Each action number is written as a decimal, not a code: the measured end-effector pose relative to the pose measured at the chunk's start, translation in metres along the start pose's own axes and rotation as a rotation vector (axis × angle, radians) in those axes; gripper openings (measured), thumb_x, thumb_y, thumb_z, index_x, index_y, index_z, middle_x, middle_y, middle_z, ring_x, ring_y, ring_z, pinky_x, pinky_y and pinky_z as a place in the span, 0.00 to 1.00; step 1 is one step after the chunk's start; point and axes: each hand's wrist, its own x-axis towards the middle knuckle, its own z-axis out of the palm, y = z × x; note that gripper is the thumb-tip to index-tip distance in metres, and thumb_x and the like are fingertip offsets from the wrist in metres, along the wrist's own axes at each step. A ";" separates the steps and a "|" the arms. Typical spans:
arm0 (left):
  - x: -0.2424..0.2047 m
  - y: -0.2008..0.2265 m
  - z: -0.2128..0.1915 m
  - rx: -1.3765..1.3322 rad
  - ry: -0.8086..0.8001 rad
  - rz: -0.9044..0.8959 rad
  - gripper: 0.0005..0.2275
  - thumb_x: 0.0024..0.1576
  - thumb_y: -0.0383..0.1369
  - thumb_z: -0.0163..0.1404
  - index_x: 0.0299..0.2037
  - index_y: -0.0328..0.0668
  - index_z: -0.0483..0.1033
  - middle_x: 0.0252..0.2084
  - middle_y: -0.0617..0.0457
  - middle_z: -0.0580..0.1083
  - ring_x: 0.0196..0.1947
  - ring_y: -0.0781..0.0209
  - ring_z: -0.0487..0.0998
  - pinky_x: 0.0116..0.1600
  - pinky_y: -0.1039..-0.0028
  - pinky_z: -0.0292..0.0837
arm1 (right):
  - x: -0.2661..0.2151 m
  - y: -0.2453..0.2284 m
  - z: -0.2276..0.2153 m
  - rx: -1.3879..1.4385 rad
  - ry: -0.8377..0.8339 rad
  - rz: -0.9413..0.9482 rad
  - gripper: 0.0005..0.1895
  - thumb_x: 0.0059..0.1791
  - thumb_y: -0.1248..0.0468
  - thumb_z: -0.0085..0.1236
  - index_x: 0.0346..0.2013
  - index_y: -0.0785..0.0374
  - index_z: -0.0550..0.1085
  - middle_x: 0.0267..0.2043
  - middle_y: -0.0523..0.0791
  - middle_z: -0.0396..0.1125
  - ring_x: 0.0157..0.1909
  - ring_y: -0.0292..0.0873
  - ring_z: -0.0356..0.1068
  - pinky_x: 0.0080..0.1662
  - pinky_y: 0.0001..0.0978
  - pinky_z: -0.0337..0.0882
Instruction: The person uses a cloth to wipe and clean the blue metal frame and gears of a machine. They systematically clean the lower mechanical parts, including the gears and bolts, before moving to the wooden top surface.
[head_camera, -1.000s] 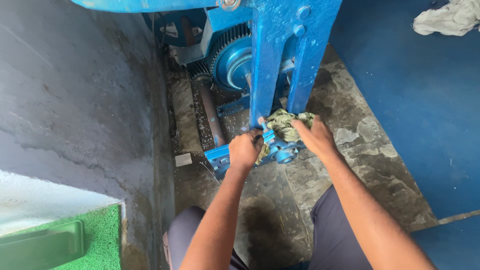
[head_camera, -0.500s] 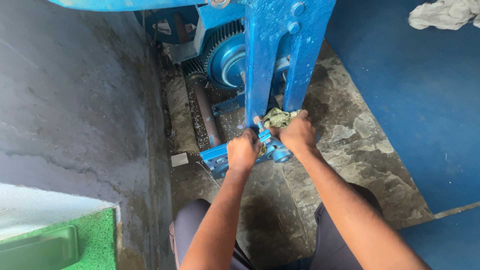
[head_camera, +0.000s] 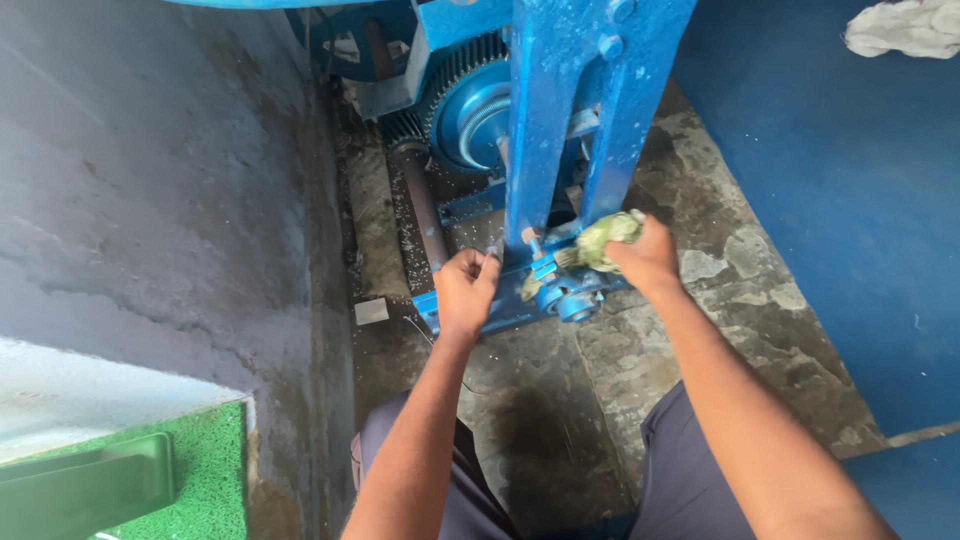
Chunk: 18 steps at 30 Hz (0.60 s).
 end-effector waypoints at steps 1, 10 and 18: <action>0.001 0.000 0.000 0.015 -0.020 0.016 0.13 0.58 0.34 0.57 0.26 0.31 0.76 0.19 0.54 0.71 0.21 0.72 0.66 0.27 0.74 0.64 | 0.002 0.004 0.001 0.011 0.010 0.009 0.23 0.37 0.61 0.67 0.45 0.65 0.76 0.43 0.52 0.76 0.47 0.49 0.77 0.51 0.39 0.74; -0.004 0.007 -0.002 0.150 -0.061 0.096 0.12 0.57 0.35 0.56 0.27 0.32 0.76 0.18 0.49 0.73 0.19 0.67 0.70 0.28 0.71 0.67 | 0.010 0.087 0.013 0.498 0.096 0.062 0.15 0.45 0.66 0.62 0.47 0.64 0.78 0.46 0.46 0.76 0.48 0.43 0.75 0.49 0.34 0.75; -0.005 0.012 0.000 0.110 -0.045 0.108 0.12 0.58 0.35 0.55 0.26 0.34 0.76 0.17 0.52 0.73 0.18 0.69 0.70 0.28 0.72 0.67 | -0.008 0.096 -0.060 0.845 0.105 0.722 0.26 0.51 0.56 0.62 0.59 0.66 0.72 0.55 0.50 0.73 0.50 0.49 0.77 0.52 0.52 0.80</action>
